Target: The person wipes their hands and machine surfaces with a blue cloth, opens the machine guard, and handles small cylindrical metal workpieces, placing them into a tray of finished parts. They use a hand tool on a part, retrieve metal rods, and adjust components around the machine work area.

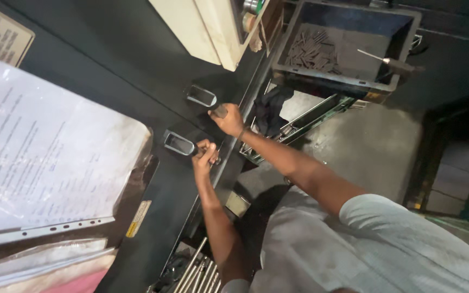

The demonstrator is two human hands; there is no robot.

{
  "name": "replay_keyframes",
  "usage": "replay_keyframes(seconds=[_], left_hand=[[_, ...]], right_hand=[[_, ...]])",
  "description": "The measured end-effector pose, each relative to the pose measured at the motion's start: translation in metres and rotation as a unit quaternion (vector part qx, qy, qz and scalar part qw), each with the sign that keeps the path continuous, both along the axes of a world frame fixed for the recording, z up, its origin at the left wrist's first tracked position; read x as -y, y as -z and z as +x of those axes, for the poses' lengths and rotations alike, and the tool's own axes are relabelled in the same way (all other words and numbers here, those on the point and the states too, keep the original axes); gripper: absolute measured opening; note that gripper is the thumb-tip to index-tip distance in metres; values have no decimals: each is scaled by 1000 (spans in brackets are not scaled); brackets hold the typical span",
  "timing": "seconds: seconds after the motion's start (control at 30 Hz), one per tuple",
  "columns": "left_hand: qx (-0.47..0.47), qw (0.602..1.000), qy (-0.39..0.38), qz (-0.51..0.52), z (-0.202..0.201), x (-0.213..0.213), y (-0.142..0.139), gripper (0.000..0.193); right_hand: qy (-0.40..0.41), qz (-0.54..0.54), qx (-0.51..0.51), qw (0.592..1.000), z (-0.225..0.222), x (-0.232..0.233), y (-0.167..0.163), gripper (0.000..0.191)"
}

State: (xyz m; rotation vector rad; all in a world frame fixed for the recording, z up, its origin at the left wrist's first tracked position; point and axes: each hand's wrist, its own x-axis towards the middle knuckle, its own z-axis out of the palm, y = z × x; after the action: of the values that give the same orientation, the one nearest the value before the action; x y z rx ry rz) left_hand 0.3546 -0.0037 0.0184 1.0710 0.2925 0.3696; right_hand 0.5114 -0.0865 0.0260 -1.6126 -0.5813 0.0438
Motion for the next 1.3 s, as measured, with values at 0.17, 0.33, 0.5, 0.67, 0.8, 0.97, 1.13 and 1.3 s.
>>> replay_keyframes(seconds=[0.17, 0.33, 0.5, 0.67, 0.8, 0.97, 1.13, 1.3], left_hand=[[31, 998, -16, 54, 1, 3, 4, 34], [27, 996, -77, 32, 4, 17, -13, 31], [45, 989, -136, 33, 19, 38, -19, 28], [65, 976, -201, 43, 19, 38, -16, 30], [58, 953, -294, 52, 17, 37, -20, 30], [19, 877, -474, 68, 32, 61, -31, 30], [-53, 836, -528, 137, 41, 78, -32, 31], [-62, 819, -545, 166, 41, 82, -29, 28]], right_hand=[[-31, 37, 37, 998, 1, 2, 0, 27], [-57, 17, 2, 998, 11, 11, -9, 25], [-103, 62, 47, 992, 24, 29, -12, 18], [-147, 56, 49, 986, 21, 28, -16, 16], [-170, 29, 47, 984, 15, 23, -28, 15], [-188, 61, 50, 979, 15, 34, -43, 15], [-205, 63, 26, 976, 17, 39, -47, 13], [-203, 60, 16, 977, 16, 37, -44, 14]])
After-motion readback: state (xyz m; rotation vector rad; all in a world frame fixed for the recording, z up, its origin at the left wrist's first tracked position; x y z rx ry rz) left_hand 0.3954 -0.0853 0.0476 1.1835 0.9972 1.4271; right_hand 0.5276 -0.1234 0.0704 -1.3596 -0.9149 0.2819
